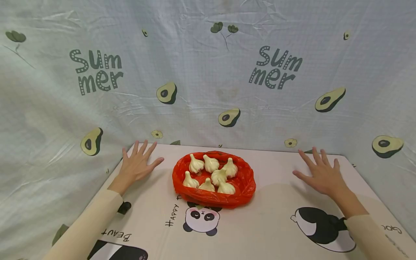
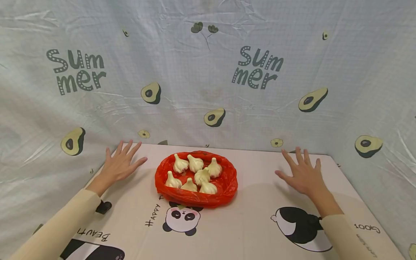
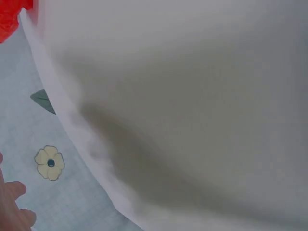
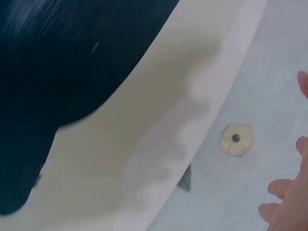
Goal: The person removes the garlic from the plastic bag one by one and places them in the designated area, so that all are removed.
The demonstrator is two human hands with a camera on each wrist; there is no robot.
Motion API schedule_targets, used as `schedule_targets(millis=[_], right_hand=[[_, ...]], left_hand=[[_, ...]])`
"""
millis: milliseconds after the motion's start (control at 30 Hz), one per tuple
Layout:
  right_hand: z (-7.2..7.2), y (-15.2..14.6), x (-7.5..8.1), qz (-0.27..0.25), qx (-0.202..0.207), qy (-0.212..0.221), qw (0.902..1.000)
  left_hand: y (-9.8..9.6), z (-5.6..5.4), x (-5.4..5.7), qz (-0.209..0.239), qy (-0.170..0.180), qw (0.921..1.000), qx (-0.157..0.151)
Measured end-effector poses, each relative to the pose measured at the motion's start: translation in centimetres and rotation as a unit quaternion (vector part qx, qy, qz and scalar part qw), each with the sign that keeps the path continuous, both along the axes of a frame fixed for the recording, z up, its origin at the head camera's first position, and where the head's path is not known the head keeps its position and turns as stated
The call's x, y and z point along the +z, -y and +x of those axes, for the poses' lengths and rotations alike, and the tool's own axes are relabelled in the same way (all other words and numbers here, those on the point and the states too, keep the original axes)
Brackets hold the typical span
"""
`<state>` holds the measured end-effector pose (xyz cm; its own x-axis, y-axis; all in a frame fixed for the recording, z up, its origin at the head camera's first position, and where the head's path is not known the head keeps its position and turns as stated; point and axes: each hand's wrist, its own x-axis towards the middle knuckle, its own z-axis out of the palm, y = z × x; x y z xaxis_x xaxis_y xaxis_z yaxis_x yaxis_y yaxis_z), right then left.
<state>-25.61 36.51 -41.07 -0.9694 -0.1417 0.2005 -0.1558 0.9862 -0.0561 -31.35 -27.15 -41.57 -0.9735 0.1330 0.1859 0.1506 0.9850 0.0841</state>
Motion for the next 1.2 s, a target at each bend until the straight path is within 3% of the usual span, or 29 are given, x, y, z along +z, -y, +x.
schedule_targets(millis=[300, 800, 1200], right_hand=[[0.1, 2.3, 0.3, -0.004, 0.029, -0.002, 0.9996], [0.0, 7.2, 1.4, 0.004, 0.072, -0.046, 0.9963], [-0.6, 11.3, 1.8, -0.045, 0.125, -0.053, 0.9897]], left_hand=[[-1.2, 0.7, 0.0, 0.013, -0.003, 0.9999, -0.008], [-3.8, 1.8, 0.3, 0.038, 0.0, 0.9988, -0.032], [-6.0, 2.2, 0.3, 0.079, 0.002, 0.9958, -0.046]])
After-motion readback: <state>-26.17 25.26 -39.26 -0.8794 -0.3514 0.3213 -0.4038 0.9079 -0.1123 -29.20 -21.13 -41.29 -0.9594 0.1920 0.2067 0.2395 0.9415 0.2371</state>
